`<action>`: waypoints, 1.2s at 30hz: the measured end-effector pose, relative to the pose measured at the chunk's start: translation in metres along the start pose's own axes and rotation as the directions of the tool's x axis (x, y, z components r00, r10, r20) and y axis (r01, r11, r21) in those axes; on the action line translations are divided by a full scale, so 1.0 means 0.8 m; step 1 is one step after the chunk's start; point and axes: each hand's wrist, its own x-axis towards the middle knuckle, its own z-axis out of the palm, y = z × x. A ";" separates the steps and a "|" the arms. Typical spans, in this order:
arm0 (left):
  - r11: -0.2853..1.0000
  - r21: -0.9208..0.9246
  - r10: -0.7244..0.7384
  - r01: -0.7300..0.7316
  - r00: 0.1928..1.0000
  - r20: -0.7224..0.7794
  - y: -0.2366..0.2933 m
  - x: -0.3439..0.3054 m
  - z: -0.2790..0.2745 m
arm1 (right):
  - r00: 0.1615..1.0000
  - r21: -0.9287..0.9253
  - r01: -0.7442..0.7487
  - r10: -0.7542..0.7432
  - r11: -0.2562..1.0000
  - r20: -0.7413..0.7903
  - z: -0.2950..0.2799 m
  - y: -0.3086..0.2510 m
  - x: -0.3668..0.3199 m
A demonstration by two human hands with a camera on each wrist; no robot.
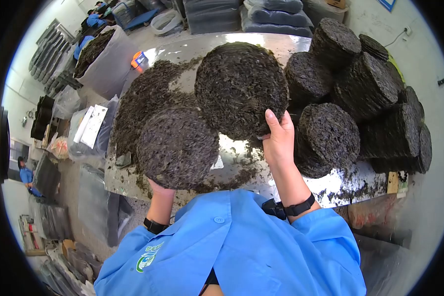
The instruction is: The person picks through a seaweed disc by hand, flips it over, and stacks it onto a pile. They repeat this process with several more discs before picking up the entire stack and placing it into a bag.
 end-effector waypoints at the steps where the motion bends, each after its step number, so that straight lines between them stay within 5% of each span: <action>1: 1.000 -0.001 0.016 -0.016 1.000 -0.003 0.000 0.000 -0.012 | 1.000 -0.002 0.008 -0.008 1.000 -0.010 -0.005 -0.005 -0.002; 3: 1.000 0.016 0.015 -0.014 1.000 -0.016 0.000 -0.003 -0.026 | 0.989 0.137 -0.098 0.112 0.986 -0.095 -0.018 -0.015 -0.004; 5: 1.000 0.007 0.013 -0.012 0.992 -0.124 0.002 -0.009 -0.038 | 0.990 0.138 -0.100 0.113 0.985 -0.086 -0.041 -0.024 -0.006; 9: 1.000 -0.006 -0.023 0.023 0.997 -0.068 -0.002 -0.005 -0.037 | 0.991 0.055 -0.045 0.052 0.997 -0.123 -0.077 -0.058 -0.015; 15: 0.999 0.002 -0.037 0.037 0.993 -0.109 -0.009 0.008 0.012 | 0.952 -0.425 0.062 -0.181 0.903 -0.246 -0.170 -0.163 -0.012; 17: 0.996 -0.002 -0.087 0.087 0.995 -0.054 -0.016 0.017 0.017 | 0.849 -0.843 0.018 -0.454 0.537 -0.271 -0.233 -0.173 -0.001; 19: 0.996 0.002 -0.086 0.086 0.995 -0.044 -0.022 0.019 0.028 | 0.790 -0.978 -0.054 -0.608 -0.201 0.081 -0.218 -0.177 -0.007; 20: 0.994 0.011 -0.104 0.104 0.994 -0.030 -0.026 0.019 0.033 | 0.792 -0.945 0.054 -0.562 -0.321 0.237 -0.160 -0.172 -0.020; 22: 0.993 0.020 -0.116 0.116 0.993 -0.020 -0.034 0.018 0.038 | 0.914 -0.949 0.313 -0.285 0.044 0.289 -0.089 -0.142 -0.034; 24: 0.988 0.042 -0.145 0.146 0.989 -0.017 -0.039 0.017 0.050 | 0.758 -0.758 0.652 0.004 0.024 0.652 -0.016 -0.101 -0.051; 27: 0.986 0.108 -0.124 0.124 0.992 -0.010 -0.044 0.016 0.058 | 0.543 -0.578 0.816 0.307 0.025 0.781 0.052 -0.040 -0.076; 30: 0.986 0.158 -0.060 0.056 0.998 0.021 -0.034 0.009 0.046 | 0.447 -0.490 0.868 0.304 0.078 0.841 0.053 -0.008 -0.071; 36: 0.994 0.097 -0.049 0.057 0.995 -0.084 -0.036 0.002 0.031 | 0.452 -0.503 0.861 0.349 0.068 0.821 0.059 0.011 -0.072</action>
